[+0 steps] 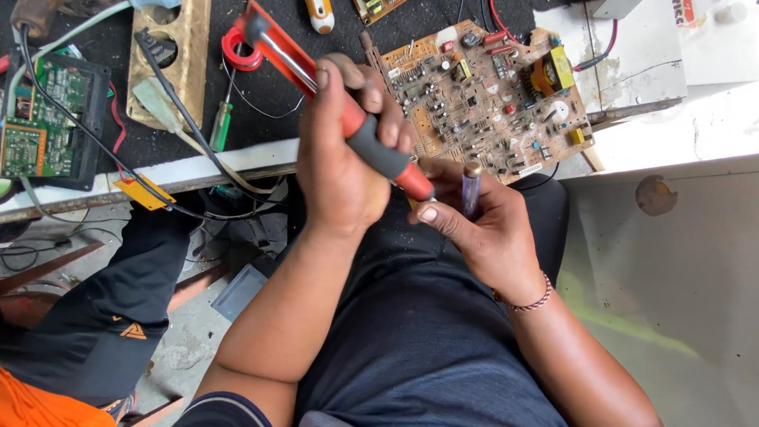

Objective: The person holds a soldering iron and solder wire to work on a circuit board resting on their lap. They apply heat and solder to various points on the board, occasionally using a screwdriver to adjust components.

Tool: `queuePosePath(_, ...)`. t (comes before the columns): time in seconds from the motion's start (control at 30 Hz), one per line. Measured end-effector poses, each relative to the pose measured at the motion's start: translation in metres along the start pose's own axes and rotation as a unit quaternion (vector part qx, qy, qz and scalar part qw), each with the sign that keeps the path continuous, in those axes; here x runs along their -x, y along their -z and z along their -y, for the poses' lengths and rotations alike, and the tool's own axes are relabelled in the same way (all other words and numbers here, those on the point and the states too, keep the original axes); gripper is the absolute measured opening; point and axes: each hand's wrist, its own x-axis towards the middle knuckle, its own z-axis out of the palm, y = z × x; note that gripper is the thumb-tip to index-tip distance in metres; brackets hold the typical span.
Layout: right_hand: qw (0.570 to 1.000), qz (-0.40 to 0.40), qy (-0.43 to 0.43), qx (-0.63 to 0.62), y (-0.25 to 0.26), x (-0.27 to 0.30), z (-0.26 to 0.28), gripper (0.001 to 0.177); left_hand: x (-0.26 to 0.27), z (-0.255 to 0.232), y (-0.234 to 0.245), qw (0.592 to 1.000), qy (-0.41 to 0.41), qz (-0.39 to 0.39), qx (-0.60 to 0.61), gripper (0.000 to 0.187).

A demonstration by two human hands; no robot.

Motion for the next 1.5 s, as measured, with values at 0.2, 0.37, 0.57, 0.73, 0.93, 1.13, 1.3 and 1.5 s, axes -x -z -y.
queuePosePath(0.2, 0.996, -0.058, 0.054, -0.038, 0.019, 0.003, -0.002, 0.049, -0.012, -0.069, 0.01, 0.968, -0.103, 0.026, -0.226, 0.02)
queuePosePath(0.37, 0.995, -0.069, 0.063, -0.043, 0.021, 0.002, -0.003, 0.05, -0.038, -0.099, 0.021, 0.858, -0.166, 0.108, -0.474, 0.01)
queuePosePath(0.57, 0.995, -0.069, 0.066, 0.014, 0.019, 0.005, 0.003, 0.047, -0.09, -0.089, 0.067, 0.508, -0.211, 0.068, -0.832, 0.028)
queuePosePath(0.73, 0.989, -0.093, 0.064, 0.099, 0.029, 0.009, 0.013, 0.044, -0.11, -0.075, 0.05, 0.46, -0.019, 0.007, -0.888, 0.022)
queuePosePath(0.93, 0.972, -0.157, 0.089, 0.149, 0.057, 0.012, 0.016, 0.039, -0.161, -0.033, 0.143, 0.308, -0.14, -0.005, -0.941, 0.014)
queuePosePath(1.13, 0.942, -0.212, 0.056, 0.253, 0.09, 0.016, 0.003, 0.033, -0.089, -0.051, 0.073, 0.372, -0.23, 0.044, -0.898, 0.048)
queuePosePath(1.3, 0.929, -0.255, -0.06, 0.259, 0.129, 0.019, -0.048, 0.013, -0.032, -0.021, 0.072, 0.586, -0.205, 0.146, -0.77, 0.049)
queuePosePath(1.5, 0.942, -0.271, -0.19, -0.058, 0.126, 0.005, -0.086, 0.024, -0.022, 0.006, 0.092, 0.607, -0.138, 0.171, -0.764, 0.092)
